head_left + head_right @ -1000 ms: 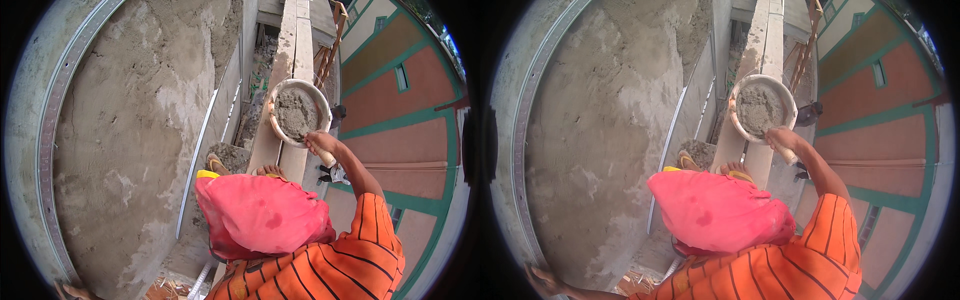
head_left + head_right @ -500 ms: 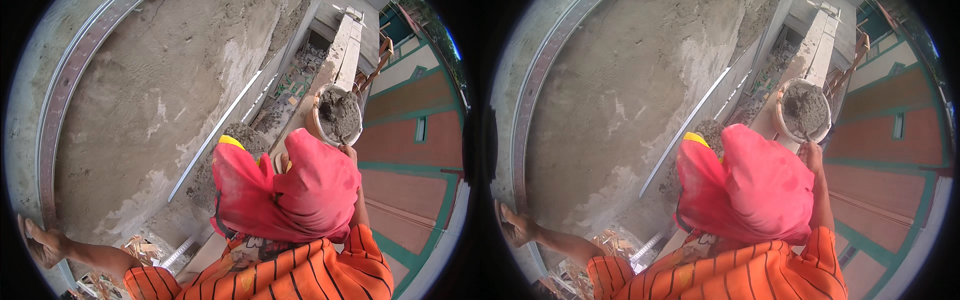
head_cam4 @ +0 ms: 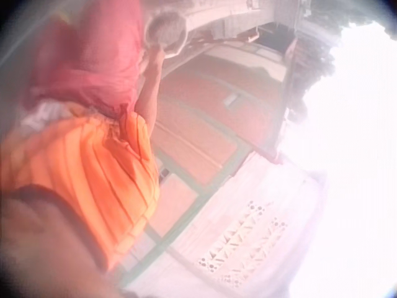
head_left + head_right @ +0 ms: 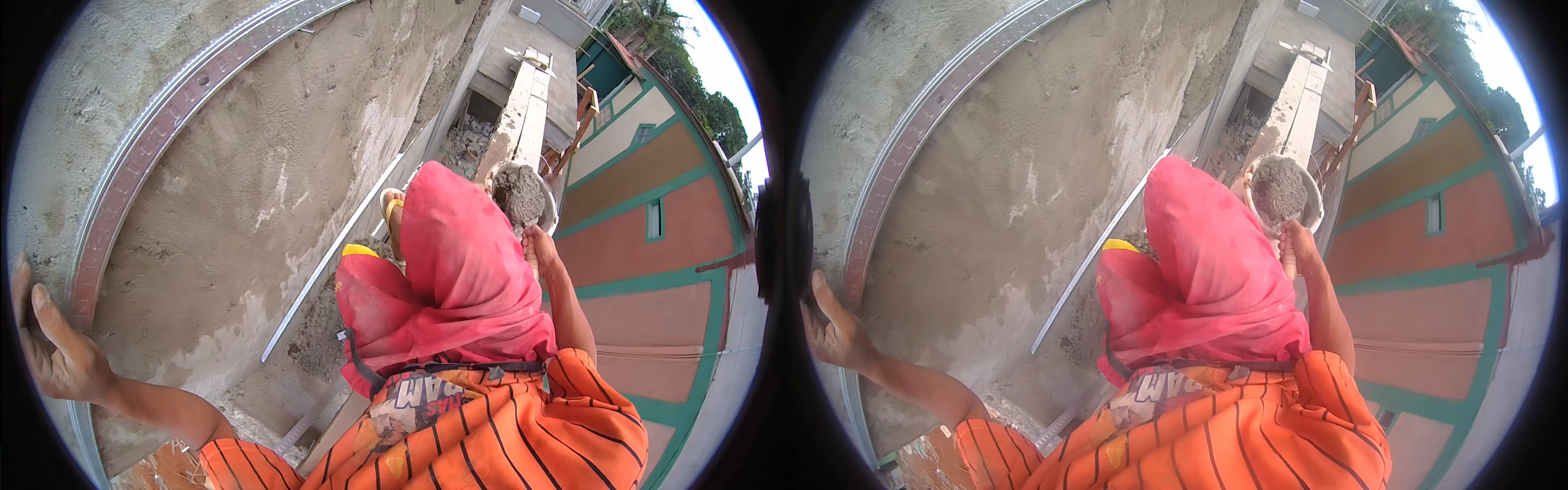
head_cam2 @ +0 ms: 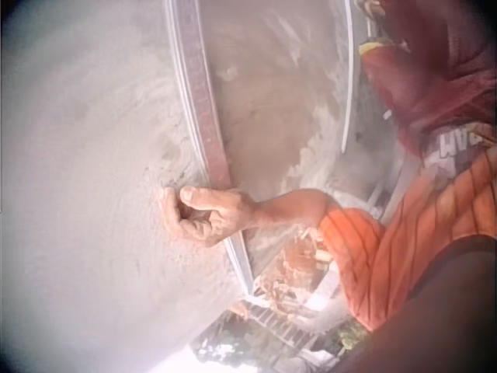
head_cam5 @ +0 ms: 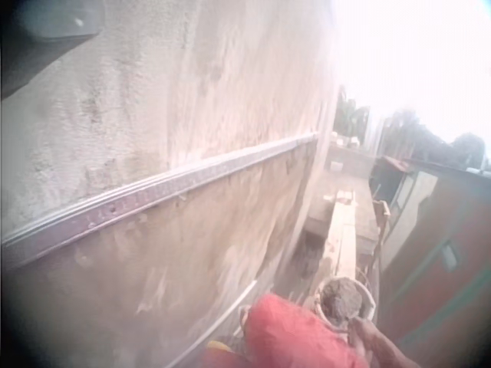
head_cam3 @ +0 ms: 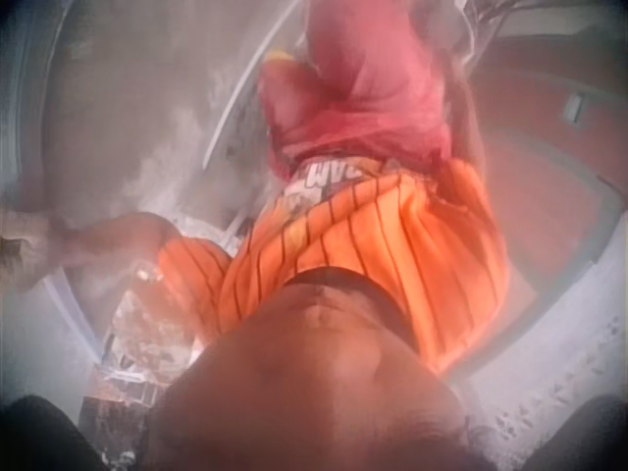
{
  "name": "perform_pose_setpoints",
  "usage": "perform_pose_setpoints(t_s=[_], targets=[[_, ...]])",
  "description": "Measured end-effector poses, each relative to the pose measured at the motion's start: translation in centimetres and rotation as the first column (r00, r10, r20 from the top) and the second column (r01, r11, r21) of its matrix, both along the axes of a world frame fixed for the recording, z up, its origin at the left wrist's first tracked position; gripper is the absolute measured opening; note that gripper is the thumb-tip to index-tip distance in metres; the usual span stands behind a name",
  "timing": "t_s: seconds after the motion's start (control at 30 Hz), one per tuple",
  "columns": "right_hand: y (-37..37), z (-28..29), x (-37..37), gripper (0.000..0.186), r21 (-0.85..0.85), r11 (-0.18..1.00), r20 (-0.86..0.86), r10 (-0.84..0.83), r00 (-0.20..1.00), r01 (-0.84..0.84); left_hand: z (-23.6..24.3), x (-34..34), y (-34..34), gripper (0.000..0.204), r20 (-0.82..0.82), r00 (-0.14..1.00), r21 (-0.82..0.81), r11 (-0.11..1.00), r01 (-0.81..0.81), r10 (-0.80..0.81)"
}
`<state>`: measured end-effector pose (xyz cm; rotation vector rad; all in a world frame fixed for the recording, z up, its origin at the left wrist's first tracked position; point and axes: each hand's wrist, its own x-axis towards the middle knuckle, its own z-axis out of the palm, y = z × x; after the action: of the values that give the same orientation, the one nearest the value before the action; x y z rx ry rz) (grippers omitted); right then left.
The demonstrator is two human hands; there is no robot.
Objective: The person scoops wet cement from a bucket using a trowel and applies it to a curved wall surface. They repeatedly smooth the cement along the wall and occasionally use their hand to wipe or adjust the surface.
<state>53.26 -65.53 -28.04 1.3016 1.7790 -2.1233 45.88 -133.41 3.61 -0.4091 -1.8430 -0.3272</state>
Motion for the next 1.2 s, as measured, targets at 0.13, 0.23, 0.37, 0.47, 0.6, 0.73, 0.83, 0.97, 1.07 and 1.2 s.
perform_pose_setpoints(t_s=[0.13, 0.23, 0.37, 0.47, 0.6, 0.73, 0.83, 0.97, 1.07, 1.2], targets=[[-0.6, 3.2, 0.1, 0.013, -0.04, 0.998, -0.098, -0.051, 0.994, 0.047, -0.4, 0.3, 1.4, 0.022, 0.073, 0.997, 0.058, 0.998, -0.037, 0.033], [1.0, 5.2, -1.1, 0.011, -0.147, 0.988, -0.252, -0.091, 0.963, 0.055, -0.4, 0.4, 0.9, 0.022, 0.061, 0.997, -0.008, 0.999, -0.053, 0.053], [4.8, 8.5, -4.5, 0.022, -0.301, 0.946, -0.445, -0.253, 0.859, 0.122, -0.8, 0.8, 0.0, 0.022, 0.036, 0.992, -0.109, 0.988, -0.114, 0.118], [8.9, 11.9, -7.2, 0.022, -0.404, 0.907, -0.601, -0.364, 0.712, 0.122, -1.2, 1.1, 0.0, 0.021, -0.023, 0.986, -0.141, 0.975, -0.169, 0.167], [17.0, 14.6, -11.5, 0.026, -0.156, 0.905, -0.709, -0.381, 0.594, 0.396, -1.1, 0.8, 0.7, 0.018, -0.13, 0.93, -0.166, 0.917, -0.363, 0.345], [23.5, 11.9, -20.8, 0.039, 0.377, 0.539, -0.687, -0.383, 0.618, 0.753, -0.5, 0.5, 1.1, 0.014, -0.212, 0.829, -0.267, 0.786, -0.558, 0.517], [21.1, 7.2, -31.0, 0.034, 0.676, 0.117, -0.556, -0.566, 0.608, 0.727, -0.4, 0.5, 0.9, 0.012, -0.235, 0.821, -0.286, 0.77, -0.569, 0.52], [7.5, 2.2, -41.5, 0.036, 0.644, 0.693, -0.191, -0.262, 0.946, 0.322, -0.6, 0.8, 0.4, 0.012, -0.211, 0.824, -0.218, 0.796, -0.564, 0.526], [-3.5, 0.7, -37.6, 0.033, 0.82, 0.573, -0.263, 0.359, 0.895, 0.011, -0.4, 1.1, 0.1, 0.013, -0.19, 0.82, -0.249, 0.782, -0.572, 0.54], [-9.0, 2.1, -26.1, 0.027, 0.555, 0.831, -0.528, 0.395, 0.752, -0.047, 0.2, 1.9, 0.9, 0.016, -0.167, 0.829, -0.234, 0.795, -0.56, 0.535]])
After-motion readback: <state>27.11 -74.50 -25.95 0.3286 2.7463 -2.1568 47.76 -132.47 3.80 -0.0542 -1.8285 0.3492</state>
